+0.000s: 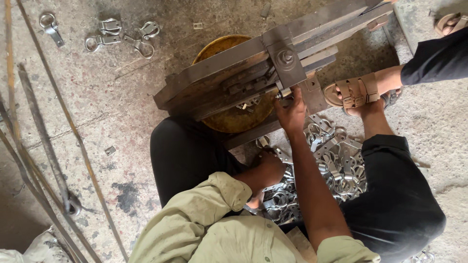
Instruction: The person sits on the floor and operates a manual press machine to shape metal pieces. They repeatedly pick up metal strips, place them into the press, and operate the lever to form the metal into hooks, which are then dropped into a pile.
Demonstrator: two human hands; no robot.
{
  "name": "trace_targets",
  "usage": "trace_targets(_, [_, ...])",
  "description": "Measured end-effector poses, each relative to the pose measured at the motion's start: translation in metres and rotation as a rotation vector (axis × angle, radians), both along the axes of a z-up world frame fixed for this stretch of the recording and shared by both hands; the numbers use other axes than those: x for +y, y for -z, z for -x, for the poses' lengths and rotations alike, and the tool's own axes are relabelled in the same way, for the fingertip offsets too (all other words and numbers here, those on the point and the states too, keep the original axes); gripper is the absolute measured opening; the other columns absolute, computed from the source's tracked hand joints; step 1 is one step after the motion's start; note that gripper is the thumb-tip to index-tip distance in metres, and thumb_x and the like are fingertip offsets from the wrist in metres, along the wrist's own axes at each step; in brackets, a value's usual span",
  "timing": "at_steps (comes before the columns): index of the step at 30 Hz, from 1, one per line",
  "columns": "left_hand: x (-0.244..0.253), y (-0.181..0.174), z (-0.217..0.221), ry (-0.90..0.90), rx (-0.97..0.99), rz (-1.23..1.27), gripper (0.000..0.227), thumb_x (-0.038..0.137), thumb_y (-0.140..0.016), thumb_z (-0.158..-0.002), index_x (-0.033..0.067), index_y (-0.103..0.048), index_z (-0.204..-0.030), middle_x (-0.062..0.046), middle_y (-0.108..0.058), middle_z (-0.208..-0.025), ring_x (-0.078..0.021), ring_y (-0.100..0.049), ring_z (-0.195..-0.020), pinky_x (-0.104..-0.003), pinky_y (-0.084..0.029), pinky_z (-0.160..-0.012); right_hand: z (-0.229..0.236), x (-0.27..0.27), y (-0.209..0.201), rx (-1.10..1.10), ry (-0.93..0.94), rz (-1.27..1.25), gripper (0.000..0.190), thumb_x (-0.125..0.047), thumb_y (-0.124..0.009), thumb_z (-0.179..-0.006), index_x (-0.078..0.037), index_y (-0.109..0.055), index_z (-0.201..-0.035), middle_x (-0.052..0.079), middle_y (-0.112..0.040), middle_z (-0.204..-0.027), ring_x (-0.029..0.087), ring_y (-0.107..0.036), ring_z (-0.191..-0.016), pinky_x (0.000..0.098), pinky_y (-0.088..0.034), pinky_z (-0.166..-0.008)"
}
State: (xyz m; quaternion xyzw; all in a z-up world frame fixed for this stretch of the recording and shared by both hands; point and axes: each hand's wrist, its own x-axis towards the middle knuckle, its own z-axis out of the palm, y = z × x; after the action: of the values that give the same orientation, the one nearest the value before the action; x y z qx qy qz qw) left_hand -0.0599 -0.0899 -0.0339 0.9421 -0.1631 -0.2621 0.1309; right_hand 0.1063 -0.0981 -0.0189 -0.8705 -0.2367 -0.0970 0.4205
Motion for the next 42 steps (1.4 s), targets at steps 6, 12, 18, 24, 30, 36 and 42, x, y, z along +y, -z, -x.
trace_targets(6, [-0.002,-0.005,0.002,-0.009,0.013,0.008,0.024,0.020,-0.069,-0.080,0.0098,-0.081,-0.098,-0.021,-0.074,-0.109,-0.0424,-0.067,-0.104,-0.067,-0.047,-0.086,0.005,-0.011,0.011,0.222,0.041,0.011,0.053,-0.015,-0.081,-0.083,-0.003,-0.058,-0.130,0.018,-0.072,-0.108,0.031,-0.074,-0.090,0.0410,-0.061,-0.078])
trace_targets(12, [0.005,-0.011,-0.004,-0.034,0.000,-0.002,0.023,0.020,-0.068,-0.081,0.0104,-0.081,-0.097,-0.019,-0.074,-0.108,-0.0409,-0.068,-0.104,-0.065,-0.048,-0.087,0.004,-0.037,-0.031,0.720,0.620,-1.084,0.059,-0.015,-0.075,-0.091,-0.011,-0.045,-0.141,0.012,-0.065,-0.097,0.023,-0.061,-0.076,0.0350,-0.051,-0.057])
trace_targets(18, [-0.003,-0.015,0.004,-0.074,0.017,0.009,0.022,0.020,-0.068,-0.082,0.0111,-0.081,-0.097,-0.018,-0.075,-0.107,-0.0394,-0.069,-0.103,-0.064,-0.048,-0.087,-0.030,-0.083,-0.104,0.290,0.022,-1.055,0.053,-0.024,-0.063,-0.110,-0.019,-0.037,-0.156,0.006,-0.053,-0.152,0.021,-0.062,-0.134,0.0506,-0.061,-0.106])
trace_targets(24, [-0.002,-0.018,0.007,-0.055,0.016,-0.001,0.021,0.020,-0.068,-0.083,0.0117,-0.081,-0.097,-0.016,-0.076,-0.106,-0.0379,-0.070,-0.102,-0.062,-0.048,-0.088,-0.036,-0.114,0.014,0.546,0.172,-0.586,0.014,-0.009,-0.055,-0.101,-0.010,-0.069,-0.100,0.002,-0.069,-0.102,0.015,-0.067,-0.092,0.0347,-0.060,-0.078])
trace_targets(30, [-0.006,-0.005,0.026,-0.016,0.088,0.019,0.020,0.020,-0.067,-0.083,0.0124,-0.081,-0.096,-0.015,-0.076,-0.105,-0.0364,-0.071,-0.101,-0.061,-0.049,-0.089,0.078,-0.079,0.164,0.736,0.044,0.427,0.050,-0.035,-0.080,-0.078,-0.009,-0.065,-0.118,0.015,-0.065,-0.112,0.032,-0.065,-0.094,0.0480,-0.056,-0.078])
trace_targets(36, [0.016,0.021,0.014,-0.080,0.094,-0.031,0.020,0.020,-0.067,-0.084,0.0130,-0.081,-0.096,-0.013,-0.077,-0.105,-0.0349,-0.071,-0.100,-0.059,-0.049,-0.090,0.122,-0.023,0.160,0.753,0.135,0.749,0.082,-0.053,-0.087,-0.072,-0.012,-0.053,-0.135,0.017,-0.048,-0.138,0.039,-0.046,-0.128,0.0662,-0.042,-0.098])
trace_targets(42, [0.044,-0.005,0.001,-0.106,0.164,0.039,0.019,0.020,-0.067,-0.085,0.0137,-0.081,-0.096,-0.012,-0.078,-0.104,-0.0334,-0.072,-0.099,-0.057,-0.049,-0.091,0.098,-0.051,0.172,0.987,0.246,0.204,0.073,-0.047,-0.082,-0.071,-0.007,-0.052,-0.123,0.015,-0.073,-0.104,0.034,-0.075,-0.085,0.0500,-0.064,-0.077])
